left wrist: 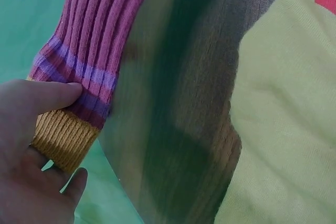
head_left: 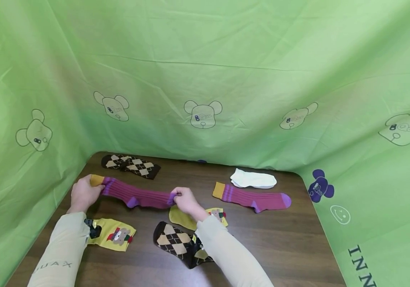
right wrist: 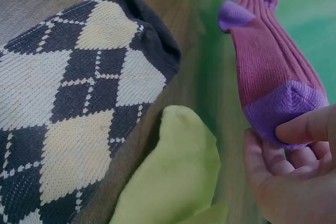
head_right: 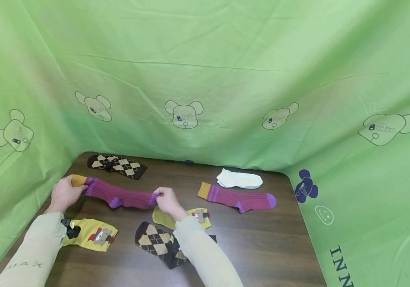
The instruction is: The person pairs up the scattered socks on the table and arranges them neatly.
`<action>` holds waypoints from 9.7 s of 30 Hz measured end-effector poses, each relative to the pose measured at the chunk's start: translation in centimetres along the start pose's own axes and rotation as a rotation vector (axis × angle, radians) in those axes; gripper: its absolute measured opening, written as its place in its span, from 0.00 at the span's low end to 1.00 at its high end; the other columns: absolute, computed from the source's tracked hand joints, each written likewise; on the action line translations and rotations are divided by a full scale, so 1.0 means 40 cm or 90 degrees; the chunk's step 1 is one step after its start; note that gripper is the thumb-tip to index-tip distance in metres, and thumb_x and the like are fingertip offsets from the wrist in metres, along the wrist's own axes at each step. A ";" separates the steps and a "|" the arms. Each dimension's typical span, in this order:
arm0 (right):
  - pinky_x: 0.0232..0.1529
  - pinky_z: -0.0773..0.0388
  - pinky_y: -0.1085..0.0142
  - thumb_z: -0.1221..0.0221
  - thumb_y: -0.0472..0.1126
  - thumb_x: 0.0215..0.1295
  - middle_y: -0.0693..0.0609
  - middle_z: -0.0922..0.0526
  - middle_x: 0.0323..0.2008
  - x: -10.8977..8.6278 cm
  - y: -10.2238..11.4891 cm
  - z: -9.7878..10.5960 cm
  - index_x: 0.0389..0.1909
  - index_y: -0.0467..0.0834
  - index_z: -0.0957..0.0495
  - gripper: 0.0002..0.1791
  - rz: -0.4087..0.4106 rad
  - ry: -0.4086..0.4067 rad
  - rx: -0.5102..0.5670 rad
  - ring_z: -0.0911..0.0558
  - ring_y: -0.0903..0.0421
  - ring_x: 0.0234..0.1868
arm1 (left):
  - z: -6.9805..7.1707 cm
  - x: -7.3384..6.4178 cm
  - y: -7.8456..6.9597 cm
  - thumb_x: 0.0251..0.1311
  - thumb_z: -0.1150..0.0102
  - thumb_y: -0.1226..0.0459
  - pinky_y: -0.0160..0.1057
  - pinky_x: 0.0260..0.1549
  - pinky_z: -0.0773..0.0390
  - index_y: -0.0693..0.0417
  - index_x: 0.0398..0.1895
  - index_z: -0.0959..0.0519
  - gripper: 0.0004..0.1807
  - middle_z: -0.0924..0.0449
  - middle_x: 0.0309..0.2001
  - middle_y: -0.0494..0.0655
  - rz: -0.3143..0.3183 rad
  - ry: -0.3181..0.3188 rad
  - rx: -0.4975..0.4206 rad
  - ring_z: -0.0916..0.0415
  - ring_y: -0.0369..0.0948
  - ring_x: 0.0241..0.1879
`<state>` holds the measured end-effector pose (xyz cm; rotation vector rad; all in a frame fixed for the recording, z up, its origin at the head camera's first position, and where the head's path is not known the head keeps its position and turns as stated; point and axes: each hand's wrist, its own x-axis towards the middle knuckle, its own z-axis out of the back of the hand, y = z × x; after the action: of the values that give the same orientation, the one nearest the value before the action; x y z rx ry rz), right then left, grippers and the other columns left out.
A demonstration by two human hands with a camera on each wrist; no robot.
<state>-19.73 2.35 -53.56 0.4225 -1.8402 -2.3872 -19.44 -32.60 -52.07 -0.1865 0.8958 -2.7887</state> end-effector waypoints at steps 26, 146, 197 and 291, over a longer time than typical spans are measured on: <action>0.38 0.28 0.64 0.55 0.27 0.57 0.51 0.22 0.30 0.009 0.012 0.121 0.28 0.38 0.22 0.13 -0.009 -0.154 0.179 0.25 0.55 0.35 | -0.030 0.008 -0.066 0.61 0.28 0.58 0.44 0.27 0.32 0.67 0.38 0.22 0.19 0.21 0.29 0.56 -0.090 -0.037 -0.047 0.28 0.51 0.28; 0.34 0.19 0.70 0.39 0.37 0.73 0.55 0.16 0.38 -0.179 -0.158 0.709 0.40 0.48 0.13 0.06 -0.090 -0.542 0.590 0.17 0.62 0.34 | -0.471 -0.098 -0.570 0.72 0.40 0.65 0.37 0.30 0.20 0.61 0.50 0.19 0.09 0.19 0.32 0.44 -0.209 0.191 -0.323 0.21 0.38 0.30; 0.27 0.22 0.73 0.47 0.28 0.74 0.52 0.19 0.37 -0.230 -0.180 0.810 0.44 0.50 0.16 0.15 -0.088 -0.597 0.572 0.21 0.63 0.27 | -0.586 -0.188 -0.681 0.69 0.39 0.66 0.44 0.63 0.30 0.63 0.66 0.25 0.24 0.26 0.64 0.57 -0.266 0.298 -0.201 0.27 0.50 0.62; 0.75 0.52 0.51 0.46 0.60 0.74 0.37 0.43 0.77 -0.219 -0.109 0.723 0.79 0.37 0.46 0.44 -0.146 -0.408 0.011 0.45 0.41 0.77 | -0.449 -0.124 -0.543 0.70 0.39 0.53 0.57 0.69 0.41 0.55 0.77 0.38 0.37 0.38 0.75 0.55 -0.182 0.307 -0.225 0.41 0.55 0.73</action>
<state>-18.97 32.60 -49.64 -0.1753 -2.1366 -2.9055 -21.32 -4.12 -54.09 0.3512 1.5864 -2.9608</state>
